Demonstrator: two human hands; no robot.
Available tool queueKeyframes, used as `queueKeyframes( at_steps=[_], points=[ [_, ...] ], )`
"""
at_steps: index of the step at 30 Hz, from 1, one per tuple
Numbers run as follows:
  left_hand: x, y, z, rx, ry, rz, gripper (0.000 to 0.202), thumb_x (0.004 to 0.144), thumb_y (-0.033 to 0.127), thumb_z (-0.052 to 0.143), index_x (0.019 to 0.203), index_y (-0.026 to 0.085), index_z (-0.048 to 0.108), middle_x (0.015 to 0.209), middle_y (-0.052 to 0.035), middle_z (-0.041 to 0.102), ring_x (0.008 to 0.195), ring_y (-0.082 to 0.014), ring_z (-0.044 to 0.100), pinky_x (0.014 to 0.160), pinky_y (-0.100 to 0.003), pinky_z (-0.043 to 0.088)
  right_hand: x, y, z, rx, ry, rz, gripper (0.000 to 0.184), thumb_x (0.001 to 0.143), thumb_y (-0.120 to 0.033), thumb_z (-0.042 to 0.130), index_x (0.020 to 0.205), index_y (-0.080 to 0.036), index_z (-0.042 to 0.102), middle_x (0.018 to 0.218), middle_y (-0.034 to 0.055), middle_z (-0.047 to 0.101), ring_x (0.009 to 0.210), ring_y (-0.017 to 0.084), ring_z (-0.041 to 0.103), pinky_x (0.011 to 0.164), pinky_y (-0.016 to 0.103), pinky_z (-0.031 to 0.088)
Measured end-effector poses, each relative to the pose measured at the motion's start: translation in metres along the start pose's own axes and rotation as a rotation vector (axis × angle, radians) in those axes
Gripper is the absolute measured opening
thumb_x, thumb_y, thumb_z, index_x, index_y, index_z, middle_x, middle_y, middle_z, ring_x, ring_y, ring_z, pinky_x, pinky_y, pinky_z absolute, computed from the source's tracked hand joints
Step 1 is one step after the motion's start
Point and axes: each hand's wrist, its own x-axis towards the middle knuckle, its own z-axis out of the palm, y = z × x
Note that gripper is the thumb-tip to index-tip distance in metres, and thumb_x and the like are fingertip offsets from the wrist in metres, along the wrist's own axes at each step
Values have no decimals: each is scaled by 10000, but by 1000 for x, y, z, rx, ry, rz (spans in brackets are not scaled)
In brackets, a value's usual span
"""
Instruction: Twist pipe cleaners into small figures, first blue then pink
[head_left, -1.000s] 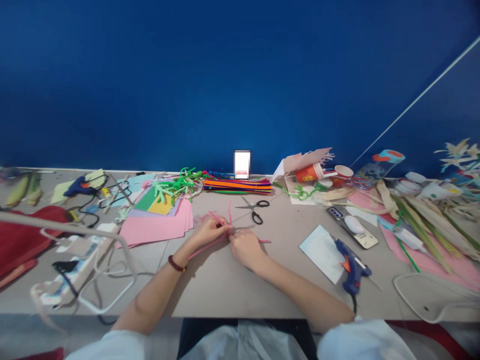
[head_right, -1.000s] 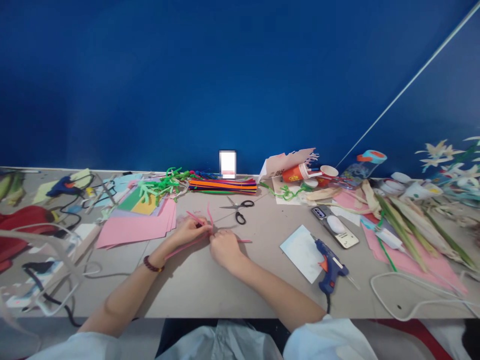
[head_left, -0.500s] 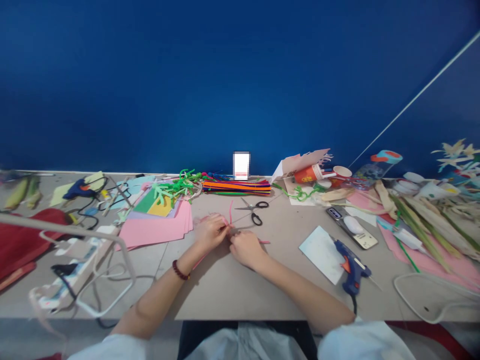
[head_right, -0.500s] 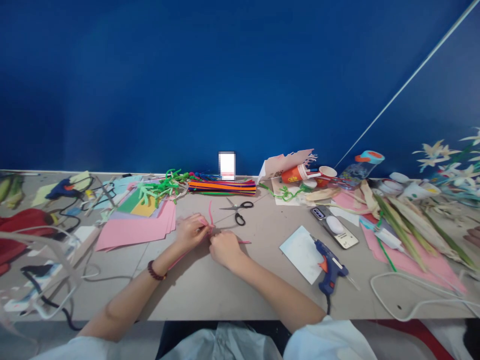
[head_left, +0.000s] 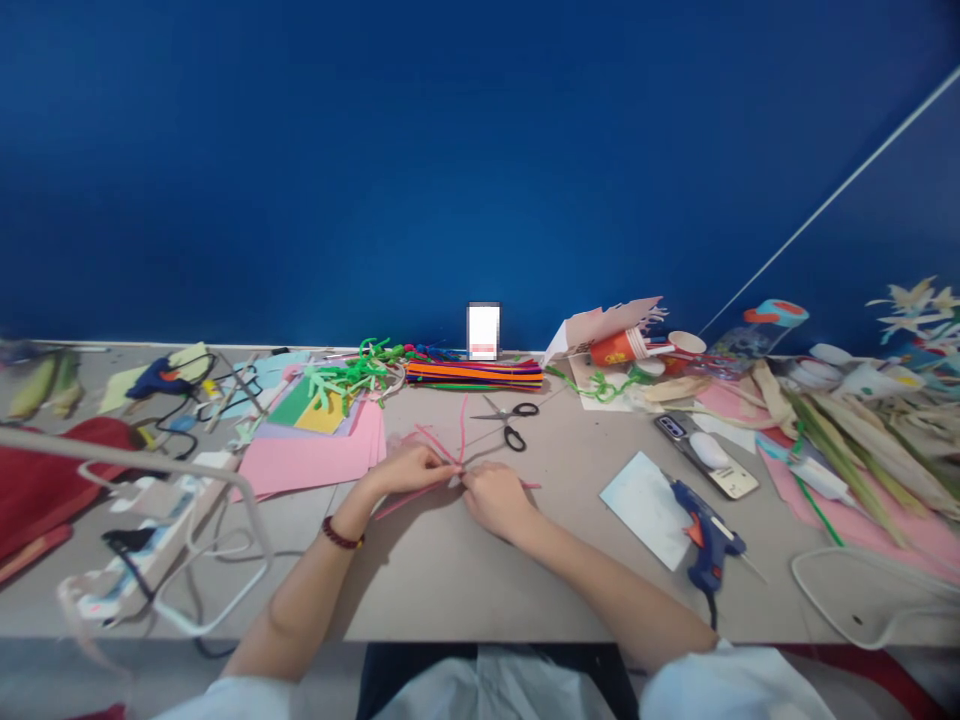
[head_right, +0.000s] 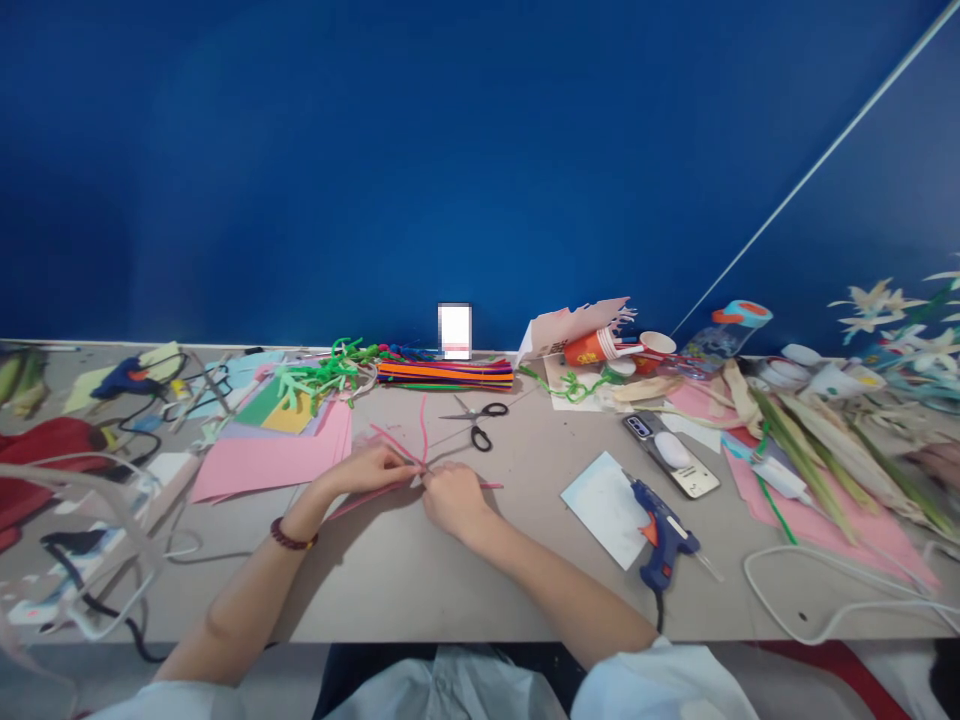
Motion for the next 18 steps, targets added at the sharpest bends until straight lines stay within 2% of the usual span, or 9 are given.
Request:
queueKeyframes(
  at_steps=[2, 5, 7, 9, 12, 15, 18],
  points=[
    [0, 0, -2, -15, -99, -33, 448, 773, 529, 537, 562, 141, 613, 430, 16, 495, 407, -88, 383, 425, -240, 224, 0, 1, -1, 2, 15, -2, 304, 825, -178, 465, 1076, -135, 631, 916, 108, 695, 897, 228, 617, 744, 303, 416],
    [0, 2, -6, -179, -248, -59, 414, 772, 523, 543, 661, 135, 632, 480, -5, 566, 395, -88, 415, 409, -220, 257, 1, 3, -1, -11, 40, -10, 361, 831, -175, 466, 1170, -151, 589, 924, 99, 696, 881, 228, 619, 733, 307, 415],
    [2, 3, -9, -279, -268, -31, 414, 774, 520, 552, 667, 127, 625, 480, -11, 566, 402, -85, 427, 419, -210, 280, 2, 3, 0, -17, 40, -18, 363, 841, -170, 455, 1181, -142, 581, 928, 103, 695, 878, 229, 618, 734, 311, 416],
    [3, 2, -10, -337, -204, -20, 406, 778, 504, 561, 663, 120, 621, 457, -6, 543, 393, -77, 411, 418, -208, 272, 3, 3, 2, -26, 37, -30, 324, 849, -159, 443, 1126, -124, 606, 920, 111, 692, 877, 231, 614, 739, 315, 418],
    [8, -4, -8, -393, -106, -78, 386, 777, 490, 568, 694, 117, 621, 435, 6, 518, 350, -71, 361, 385, -223, 215, 4, 1, 6, -54, 39, -63, 303, 840, -139, 449, 1091, -84, 609, 917, 133, 684, 884, 241, 605, 751, 323, 419],
    [12, -9, 1, -416, -42, -105, 374, 772, 493, 569, 686, 131, 611, 426, 15, 499, 346, -72, 345, 379, -230, 201, 6, 0, 8, -74, 19, -92, 288, 827, -126, 458, 1063, -60, 610, 914, 152, 676, 883, 243, 600, 769, 327, 418],
    [16, -9, 11, -410, 51, -73, 371, 781, 488, 561, 643, 145, 599, 421, 20, 478, 381, -73, 363, 401, -223, 232, 6, 2, 7, -57, 3, -105, 262, 830, -148, 464, 1024, -77, 626, 924, 147, 675, 895, 235, 599, 792, 322, 414]
  ],
)
